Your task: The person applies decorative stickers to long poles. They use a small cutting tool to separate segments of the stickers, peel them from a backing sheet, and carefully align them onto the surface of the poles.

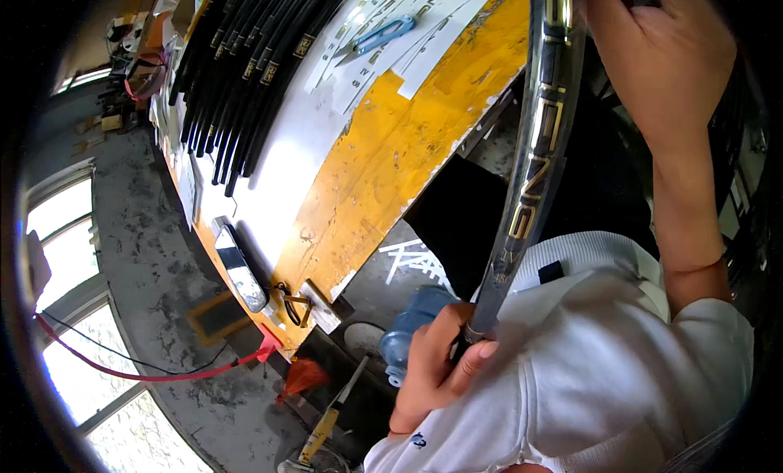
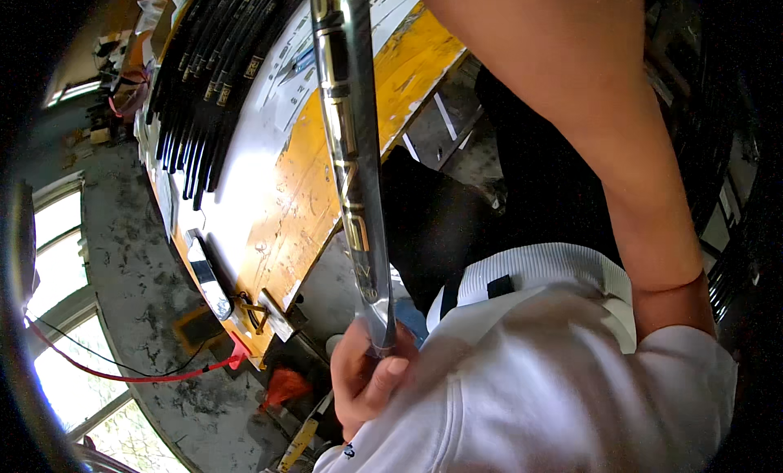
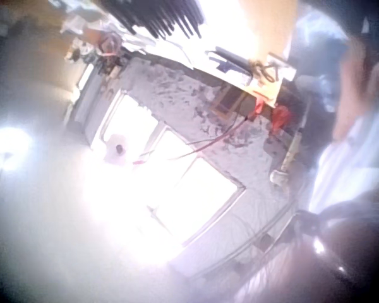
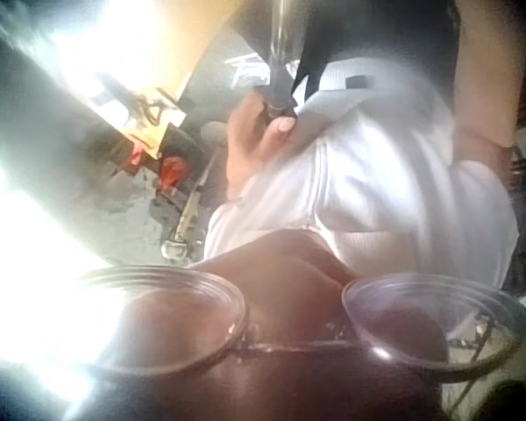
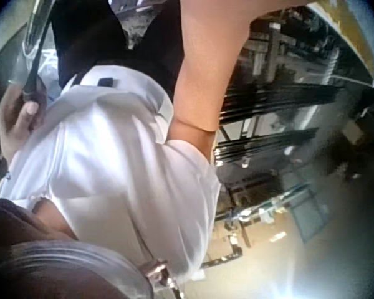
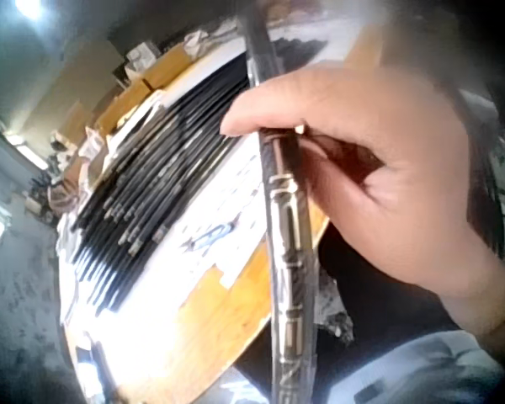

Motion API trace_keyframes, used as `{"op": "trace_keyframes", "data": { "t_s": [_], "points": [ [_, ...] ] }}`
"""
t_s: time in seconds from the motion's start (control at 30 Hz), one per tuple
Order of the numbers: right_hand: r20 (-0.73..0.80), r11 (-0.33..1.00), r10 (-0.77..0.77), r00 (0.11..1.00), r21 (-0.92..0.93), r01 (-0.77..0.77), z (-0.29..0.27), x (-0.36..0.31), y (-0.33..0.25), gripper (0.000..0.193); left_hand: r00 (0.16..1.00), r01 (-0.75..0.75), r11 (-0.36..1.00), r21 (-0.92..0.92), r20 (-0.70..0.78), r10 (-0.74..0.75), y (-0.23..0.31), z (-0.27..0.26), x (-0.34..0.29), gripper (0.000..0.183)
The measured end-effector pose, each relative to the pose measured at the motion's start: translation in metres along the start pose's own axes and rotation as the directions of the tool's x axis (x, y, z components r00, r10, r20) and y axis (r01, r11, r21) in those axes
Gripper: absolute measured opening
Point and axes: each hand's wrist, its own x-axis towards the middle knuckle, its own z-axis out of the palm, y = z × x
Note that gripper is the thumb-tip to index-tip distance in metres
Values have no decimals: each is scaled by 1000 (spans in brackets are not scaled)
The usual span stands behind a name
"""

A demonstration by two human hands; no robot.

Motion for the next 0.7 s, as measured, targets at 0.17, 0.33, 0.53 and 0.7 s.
{"op": "trace_keyframes", "data": {
  "t_s": [0.17, 0.33, 0.53, 0.7],
  "points": [
    [26, 988, 139, 990, 58, -140, -10, -18, 1, 18, 997, 61, 985, -161, -46, -69, -2, 21, -11, 27],
    [145, 881, 374, 916, 255, -400, -23, -30, -1, 19, 992, 65, 975, -211, -89, -86, 0, 36, -16, 28],
    [670, 211, 489, 558, 530, -821, -51, -45, -51, 22, 993, 15, 994, -107, -118, -28, -4, 47, -14, 29],
    [838, 174, 318, 444, 408, -896, -57, -65, -85, 21, 990, -57, 996, -63, -131, 48, -6, 58, -5, 28]
  ]
}}
